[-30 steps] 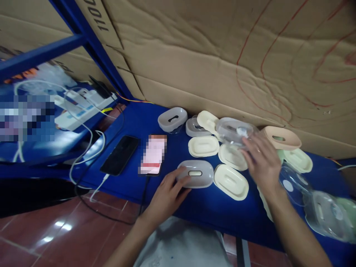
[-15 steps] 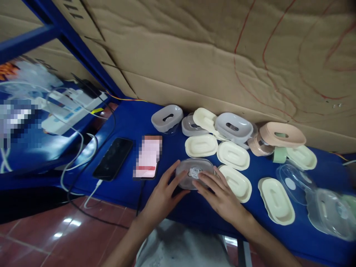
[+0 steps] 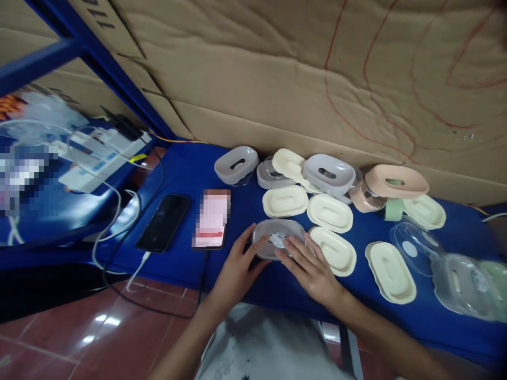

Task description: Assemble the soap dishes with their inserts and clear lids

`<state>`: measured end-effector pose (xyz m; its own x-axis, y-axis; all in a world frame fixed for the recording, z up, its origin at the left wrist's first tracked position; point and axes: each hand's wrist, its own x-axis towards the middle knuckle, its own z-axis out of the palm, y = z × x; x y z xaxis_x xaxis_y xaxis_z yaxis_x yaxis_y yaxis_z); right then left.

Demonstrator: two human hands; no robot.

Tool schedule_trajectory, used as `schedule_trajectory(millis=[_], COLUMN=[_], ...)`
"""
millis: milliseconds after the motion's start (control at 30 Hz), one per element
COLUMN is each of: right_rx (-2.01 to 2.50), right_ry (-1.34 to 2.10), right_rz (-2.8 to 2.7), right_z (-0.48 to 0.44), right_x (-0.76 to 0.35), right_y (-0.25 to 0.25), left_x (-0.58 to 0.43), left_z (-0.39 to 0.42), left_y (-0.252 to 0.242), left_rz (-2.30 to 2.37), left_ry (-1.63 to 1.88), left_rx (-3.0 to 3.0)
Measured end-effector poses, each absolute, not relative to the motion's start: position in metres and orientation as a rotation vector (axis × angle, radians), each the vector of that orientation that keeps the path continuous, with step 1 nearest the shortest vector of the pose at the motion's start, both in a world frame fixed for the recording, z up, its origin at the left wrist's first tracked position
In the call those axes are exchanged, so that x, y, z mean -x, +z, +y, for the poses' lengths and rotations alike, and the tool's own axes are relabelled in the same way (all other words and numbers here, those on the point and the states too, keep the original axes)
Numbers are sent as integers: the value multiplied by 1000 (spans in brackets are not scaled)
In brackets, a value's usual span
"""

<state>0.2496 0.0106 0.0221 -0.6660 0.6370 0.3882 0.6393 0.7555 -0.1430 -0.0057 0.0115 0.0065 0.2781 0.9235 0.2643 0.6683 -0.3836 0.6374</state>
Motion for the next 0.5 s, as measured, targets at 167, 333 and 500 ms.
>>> schedule_trajectory(millis=[167,333,500], right_rx=[1195,1120,1458], right_ry=[151,148,-158], right_rz=[-2514,-2484,-2032], right_z=[25,20,-27], right_x=[-253,-269,-316], right_y=[33,61,79], left_x=[5,-9,-46], left_z=[9,-7,-17], left_y=[7,22,45], left_rz=[1381,1278,1111], left_ry=[893,1190,1158], left_rx=[-2173,-2054,-2153])
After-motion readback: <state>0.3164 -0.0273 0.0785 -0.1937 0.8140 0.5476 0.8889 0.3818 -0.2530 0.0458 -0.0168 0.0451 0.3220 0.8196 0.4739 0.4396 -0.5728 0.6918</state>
